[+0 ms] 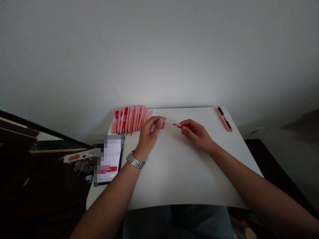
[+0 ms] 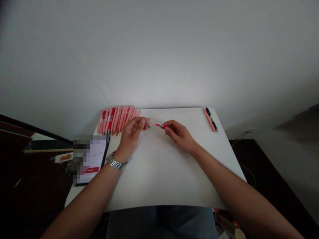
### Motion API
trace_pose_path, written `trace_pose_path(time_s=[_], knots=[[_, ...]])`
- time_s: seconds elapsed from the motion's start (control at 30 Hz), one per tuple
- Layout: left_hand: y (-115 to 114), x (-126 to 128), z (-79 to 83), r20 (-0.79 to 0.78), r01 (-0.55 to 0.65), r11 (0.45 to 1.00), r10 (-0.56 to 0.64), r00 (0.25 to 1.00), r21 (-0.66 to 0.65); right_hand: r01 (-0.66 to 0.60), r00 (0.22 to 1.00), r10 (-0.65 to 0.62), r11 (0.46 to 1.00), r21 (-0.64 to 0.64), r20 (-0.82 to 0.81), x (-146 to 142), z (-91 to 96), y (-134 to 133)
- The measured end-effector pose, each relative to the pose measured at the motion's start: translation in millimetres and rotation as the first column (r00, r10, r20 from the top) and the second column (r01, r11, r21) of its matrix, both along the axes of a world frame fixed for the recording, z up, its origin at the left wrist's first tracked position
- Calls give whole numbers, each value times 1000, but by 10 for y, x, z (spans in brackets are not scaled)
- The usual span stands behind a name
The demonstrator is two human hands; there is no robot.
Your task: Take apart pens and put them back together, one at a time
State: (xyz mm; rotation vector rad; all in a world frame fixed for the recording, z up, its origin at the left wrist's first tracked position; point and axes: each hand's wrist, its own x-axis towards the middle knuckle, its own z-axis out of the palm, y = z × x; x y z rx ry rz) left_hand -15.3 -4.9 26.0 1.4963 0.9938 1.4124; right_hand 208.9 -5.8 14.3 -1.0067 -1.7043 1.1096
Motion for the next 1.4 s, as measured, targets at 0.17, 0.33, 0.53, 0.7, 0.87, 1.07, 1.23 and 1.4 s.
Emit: trace_pose_path(time_s=[0.17,0.33,0.53,0.7,0.87,1.07,1.23,1.4], knots=[[-39,23,16,-20,54,998,-55,998,-42,-40,982,28,997,61,189,-14,69,-55],[-63,20,4,-4,136,988,-136,991,-73,-159,987,161,972,-173,-1,-21,76,-67],[-70,37,-31,92,185,980,-178,980,-77,-286,947,209,894,-346,-244,-17,42,-67],[-44,34,-52,84,125,989,-118,989,-84,-251,966,221,932,-263,-137,-17,33,-76],[-40,35,-56,84,78,991,-69,994,-108,-158,985,164,983,-97,55,-27,59,-81],[-43,51,-52,110,20,986,-1,994,-168,-85,967,45,985,151,252,-42,61,-89],[-38,55,-58,115,8,985,12,993,-174,-42,952,-31,972,231,304,-46,10,-76],[-47,52,-47,101,14,990,0,995,-143,-25,951,-61,963,270,305,-50,21,-83]])
